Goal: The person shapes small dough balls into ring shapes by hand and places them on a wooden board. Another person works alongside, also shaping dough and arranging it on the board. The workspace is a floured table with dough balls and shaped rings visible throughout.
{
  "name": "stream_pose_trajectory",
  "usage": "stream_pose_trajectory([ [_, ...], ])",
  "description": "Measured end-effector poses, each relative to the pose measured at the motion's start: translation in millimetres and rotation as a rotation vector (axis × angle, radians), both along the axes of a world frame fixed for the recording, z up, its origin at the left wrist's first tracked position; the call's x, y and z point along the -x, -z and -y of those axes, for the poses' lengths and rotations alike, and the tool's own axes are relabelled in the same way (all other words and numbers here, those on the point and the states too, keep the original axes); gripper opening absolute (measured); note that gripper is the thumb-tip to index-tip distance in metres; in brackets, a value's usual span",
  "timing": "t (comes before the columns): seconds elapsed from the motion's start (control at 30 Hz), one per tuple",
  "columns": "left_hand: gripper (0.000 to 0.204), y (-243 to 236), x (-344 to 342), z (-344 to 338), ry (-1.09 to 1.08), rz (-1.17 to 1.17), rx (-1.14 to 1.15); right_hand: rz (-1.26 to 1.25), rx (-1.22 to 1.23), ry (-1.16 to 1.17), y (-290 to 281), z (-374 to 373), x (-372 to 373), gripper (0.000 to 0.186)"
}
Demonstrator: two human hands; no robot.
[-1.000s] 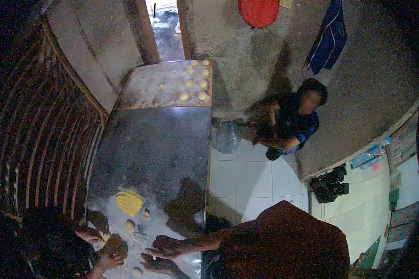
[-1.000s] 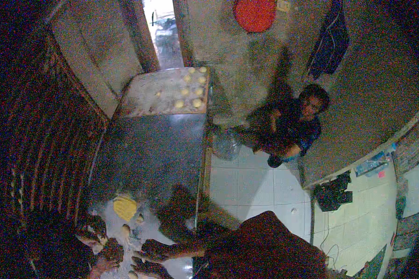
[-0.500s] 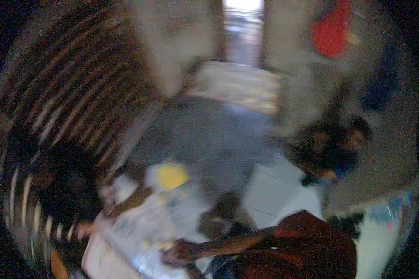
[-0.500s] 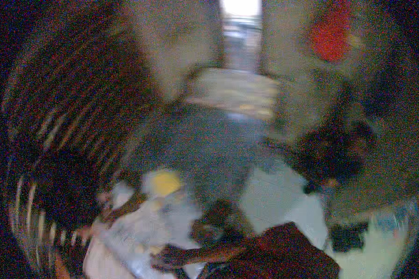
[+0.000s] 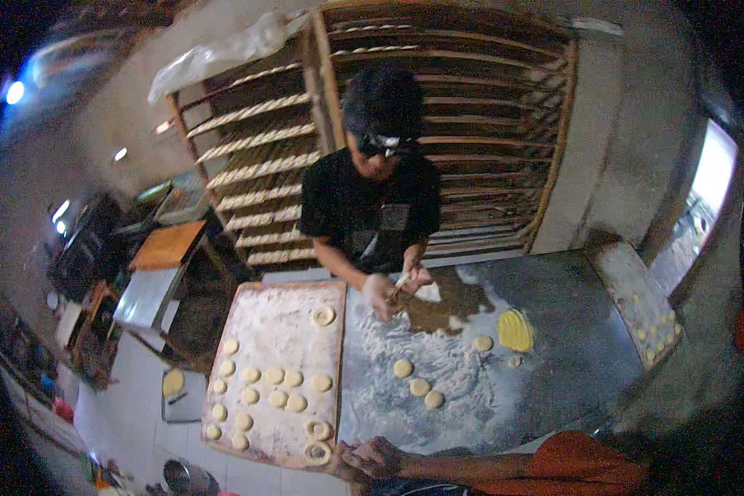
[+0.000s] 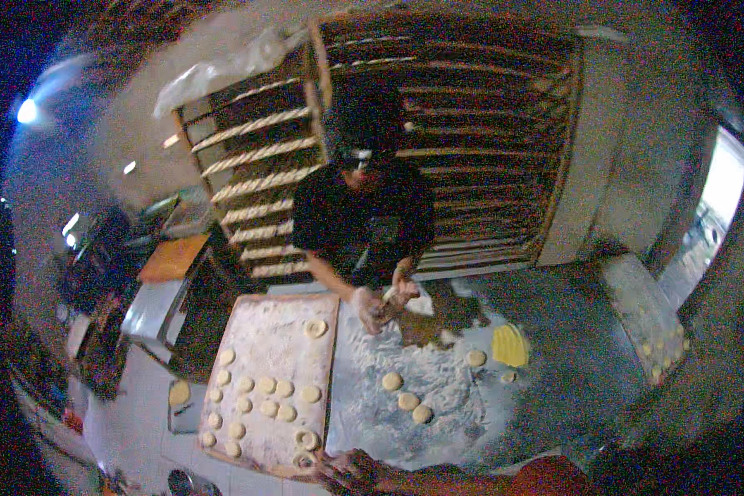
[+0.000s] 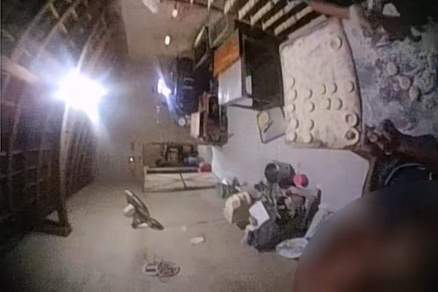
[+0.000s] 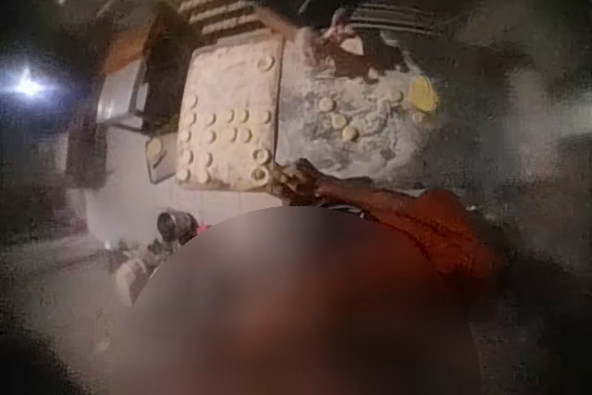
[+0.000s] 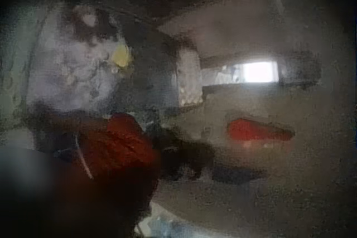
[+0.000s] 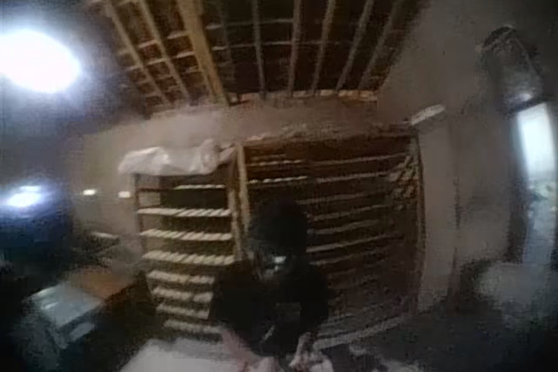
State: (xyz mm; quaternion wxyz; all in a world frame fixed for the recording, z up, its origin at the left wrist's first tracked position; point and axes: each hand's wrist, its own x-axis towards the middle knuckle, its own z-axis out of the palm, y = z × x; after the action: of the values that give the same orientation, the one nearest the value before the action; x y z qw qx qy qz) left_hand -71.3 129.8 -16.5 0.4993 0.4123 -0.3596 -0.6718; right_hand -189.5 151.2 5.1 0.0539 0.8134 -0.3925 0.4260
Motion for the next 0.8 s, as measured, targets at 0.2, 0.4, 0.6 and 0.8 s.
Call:
stream_pose_trajectory([
  [0.2, 0.029, -1.1, -51.0, -8.5, -0.227, 0.020, -0.020, 0.095, -0.798, -0.397, -31.6, 20.9, -35.9, 0.028],
  [0.4, 0.028, -8.9, -97.8, -10.5, -0.447, 0.315, 0.095, 0.425, -1.031, -0.500, -41.7, 30.0, -83.4, 0.036],
  [0.6, 0.029, -5.8, -165.0, 55.9, -0.542, 0.477, 0.108, 0.410, -1.187, -0.248, -86.6, 90.7, -128.1, 0.043],
  [0.8, 0.026, 6.1, -187.3, 101.0, -0.341, 1.205, 0.317, 0.057, -0.881, 0.128, -44.5, 139.6, -90.4, 0.053],
])
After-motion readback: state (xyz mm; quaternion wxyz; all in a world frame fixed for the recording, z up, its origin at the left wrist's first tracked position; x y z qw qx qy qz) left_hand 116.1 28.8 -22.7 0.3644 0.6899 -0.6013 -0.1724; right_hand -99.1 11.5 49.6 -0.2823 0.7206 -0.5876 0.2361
